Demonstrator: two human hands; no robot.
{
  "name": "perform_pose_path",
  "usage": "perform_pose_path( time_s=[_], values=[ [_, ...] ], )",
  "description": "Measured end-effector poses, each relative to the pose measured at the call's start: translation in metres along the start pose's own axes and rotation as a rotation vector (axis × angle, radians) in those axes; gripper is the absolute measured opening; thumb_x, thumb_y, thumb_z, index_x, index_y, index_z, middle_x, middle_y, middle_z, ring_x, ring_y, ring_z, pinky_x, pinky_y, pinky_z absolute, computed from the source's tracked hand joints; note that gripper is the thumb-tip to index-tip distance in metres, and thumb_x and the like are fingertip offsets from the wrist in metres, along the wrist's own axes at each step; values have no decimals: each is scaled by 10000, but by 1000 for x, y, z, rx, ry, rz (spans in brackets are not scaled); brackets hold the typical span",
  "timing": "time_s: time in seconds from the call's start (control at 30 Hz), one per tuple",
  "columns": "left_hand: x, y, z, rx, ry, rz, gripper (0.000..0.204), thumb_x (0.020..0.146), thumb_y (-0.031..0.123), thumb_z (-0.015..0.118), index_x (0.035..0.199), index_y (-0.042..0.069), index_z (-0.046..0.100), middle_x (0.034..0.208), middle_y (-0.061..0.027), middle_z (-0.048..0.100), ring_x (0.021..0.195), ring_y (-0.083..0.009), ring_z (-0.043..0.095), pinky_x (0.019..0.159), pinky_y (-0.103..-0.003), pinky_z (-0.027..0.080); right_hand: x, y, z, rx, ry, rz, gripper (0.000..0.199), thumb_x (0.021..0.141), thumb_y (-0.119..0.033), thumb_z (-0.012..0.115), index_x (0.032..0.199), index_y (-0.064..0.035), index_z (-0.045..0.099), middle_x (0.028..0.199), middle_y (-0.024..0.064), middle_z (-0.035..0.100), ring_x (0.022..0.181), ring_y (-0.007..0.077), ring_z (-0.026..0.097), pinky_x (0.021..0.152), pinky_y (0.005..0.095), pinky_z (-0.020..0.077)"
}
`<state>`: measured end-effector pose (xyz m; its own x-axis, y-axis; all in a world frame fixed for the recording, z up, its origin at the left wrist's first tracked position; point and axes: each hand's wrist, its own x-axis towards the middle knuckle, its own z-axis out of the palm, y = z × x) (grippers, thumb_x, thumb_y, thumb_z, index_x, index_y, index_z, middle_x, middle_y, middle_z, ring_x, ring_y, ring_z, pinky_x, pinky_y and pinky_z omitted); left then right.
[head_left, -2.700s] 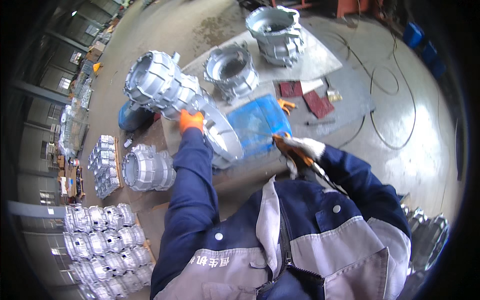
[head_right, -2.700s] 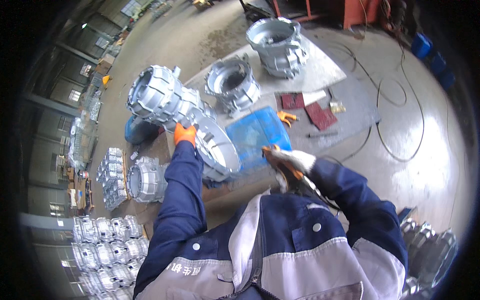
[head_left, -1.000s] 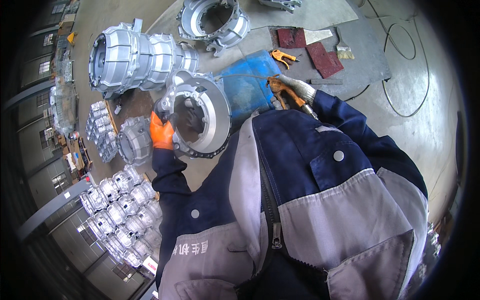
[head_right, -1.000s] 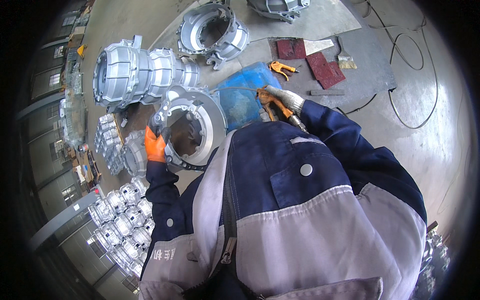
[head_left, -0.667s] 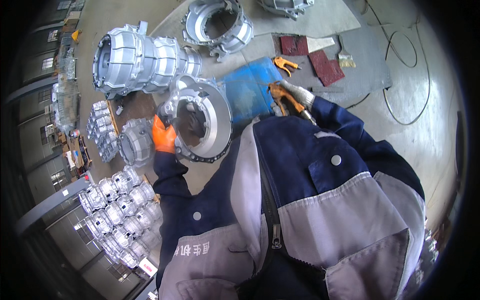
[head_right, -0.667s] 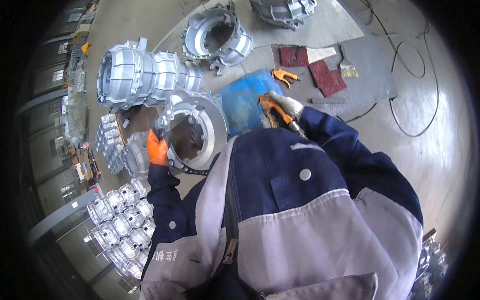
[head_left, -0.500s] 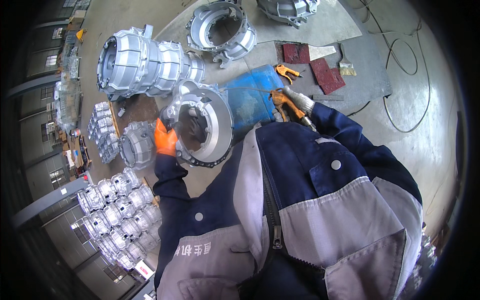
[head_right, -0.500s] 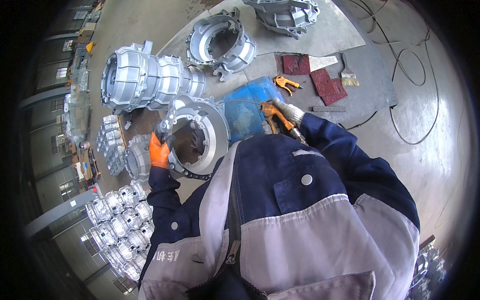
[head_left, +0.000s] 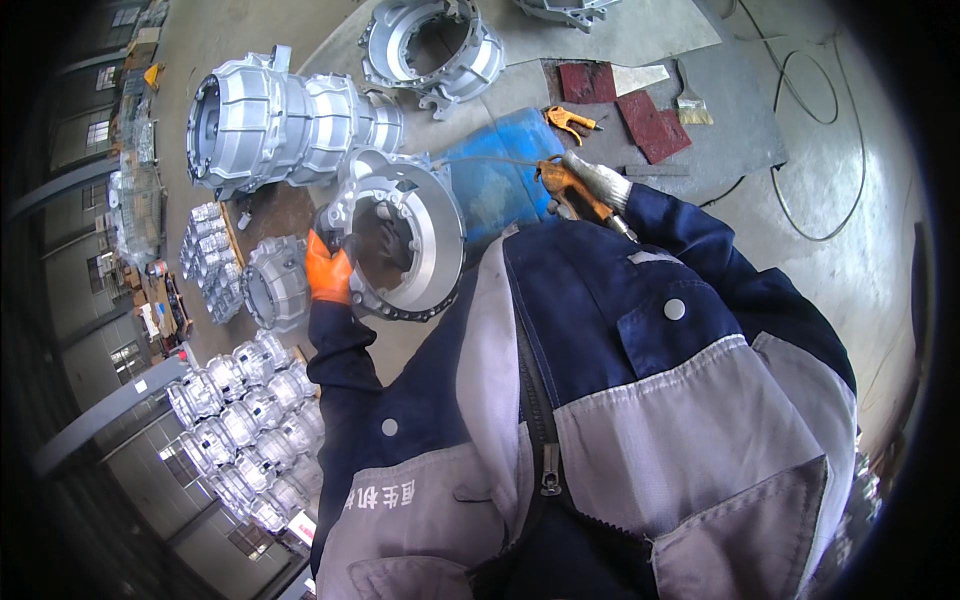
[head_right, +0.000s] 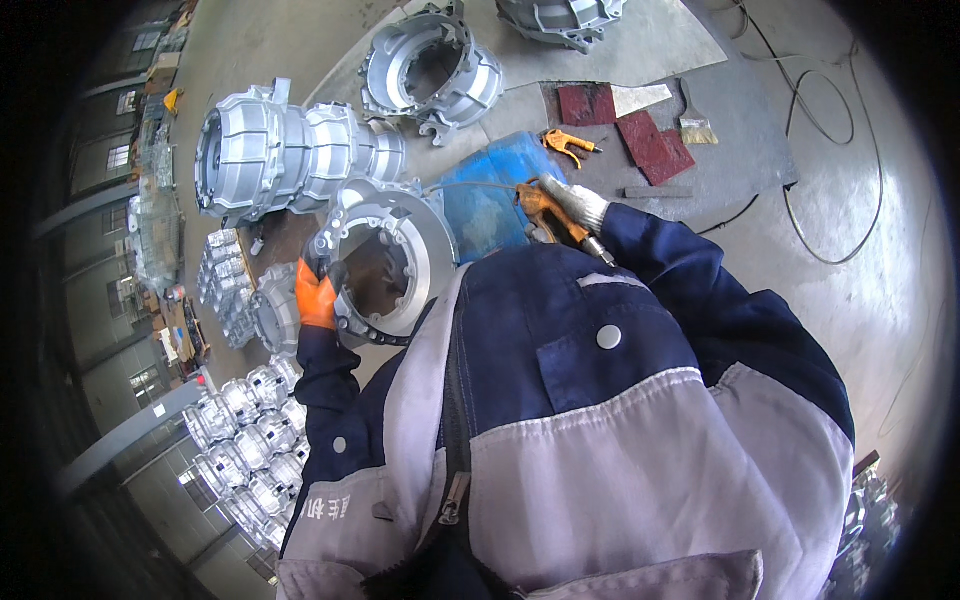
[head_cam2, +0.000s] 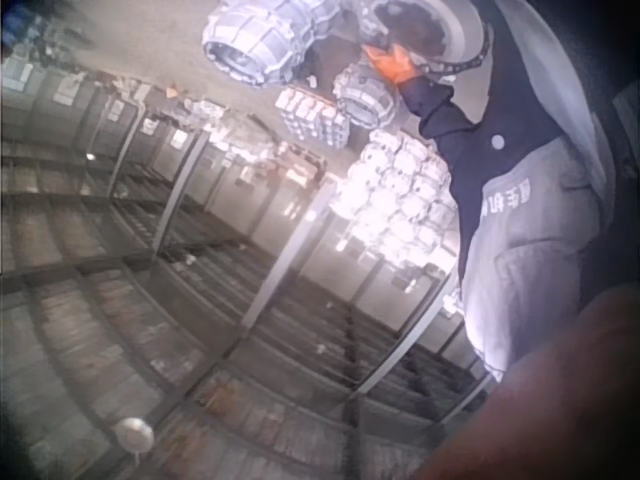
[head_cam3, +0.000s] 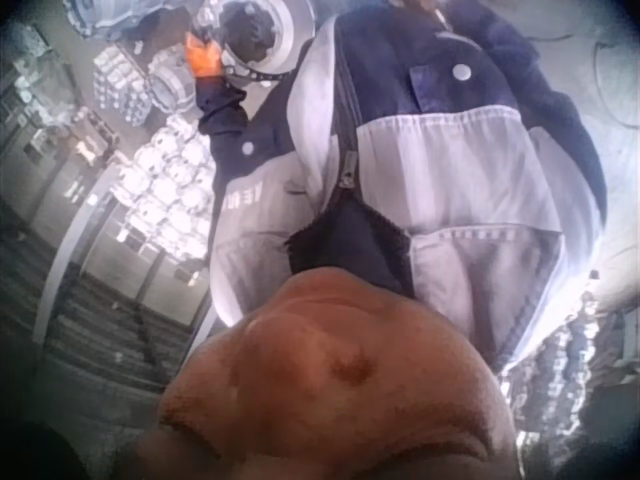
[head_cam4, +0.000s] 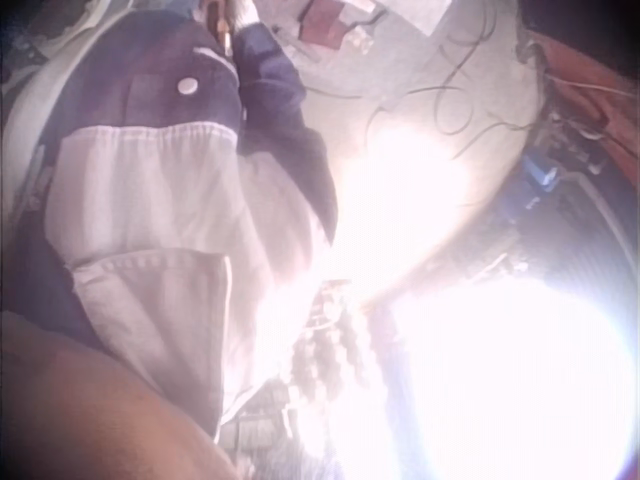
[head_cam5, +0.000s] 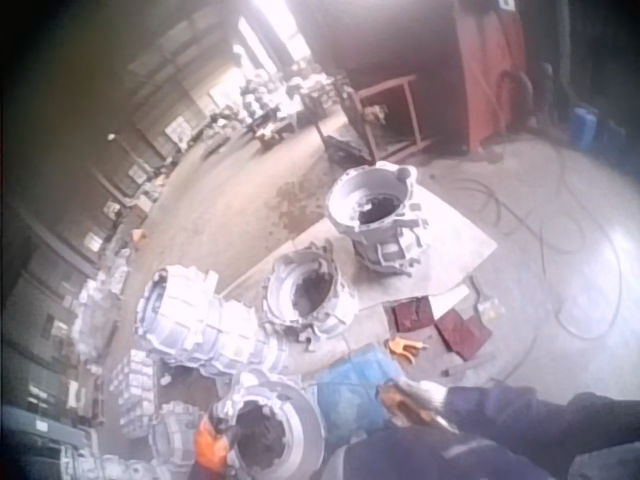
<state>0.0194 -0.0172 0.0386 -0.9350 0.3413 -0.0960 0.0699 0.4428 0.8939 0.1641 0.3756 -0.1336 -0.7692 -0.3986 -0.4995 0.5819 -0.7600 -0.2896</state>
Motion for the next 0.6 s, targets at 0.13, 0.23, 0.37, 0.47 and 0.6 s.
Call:
perform_pose_path(
  time_s=[0.13, 0.23, 0.37, 0.47, 0.6],
  values=[
    [0, -2, 0, -37, -29, -1, 567, 727, -45, 598, 1262, 22, 423, 1151, -55, 527, 1044, -144, 496, 901, -266, 378, 1, 2, -4, 14, 17, -3, 529, 874, -487, 468, 1122, -22, 505, 824, 127, 601, 681, 273, 628, 533, 341, 554],
    [1, -4, -1, -4, -16, 7, 578, 724, -48, 599, 1268, 20, 417, 1161, -56, 521, 1057, -145, 488, 906, -267, 374, 6, 3, -8, 7, 9, -15, 527, 872, -488, 473, 1114, -21, 509, 826, 127, 601, 677, 268, 628, 526, 337, 553],
    [1, -8, -3, -11, -6, 7, 583, 725, -47, 601, 1273, 21, 413, 1171, -55, 513, 1073, -147, 479, 913, -270, 370, 12, 4, -12, 8, 15, -25, 525, 864, -489, 487, 1102, -22, 516, 825, 130, 598, 677, 263, 629, 523, 335, 551],
    [0, -10, -5, -15, -3, -10, 581, 727, -44, 599, 1274, 22, 413, 1173, -52, 511, 1077, -146, 476, 916, -269, 368, 11, 3, -11, -12, 43, -27, 523, 858, -490, 498, 1094, -23, 519, 819, 131, 597, 673, 259, 629, 521, 334, 550],
    [0, -12, -6, -11, 1, -29, 577, 728, -41, 595, 1273, 22, 416, 1170, -50, 513, 1075, -145, 476, 916, -268, 366, 4, 1, -3, 41, -23, 13, 519, 854, -492, 505, 1074, -23, 527, 801, 129, 599, 658, 256, 630, 517, 335, 548]
  ],
)
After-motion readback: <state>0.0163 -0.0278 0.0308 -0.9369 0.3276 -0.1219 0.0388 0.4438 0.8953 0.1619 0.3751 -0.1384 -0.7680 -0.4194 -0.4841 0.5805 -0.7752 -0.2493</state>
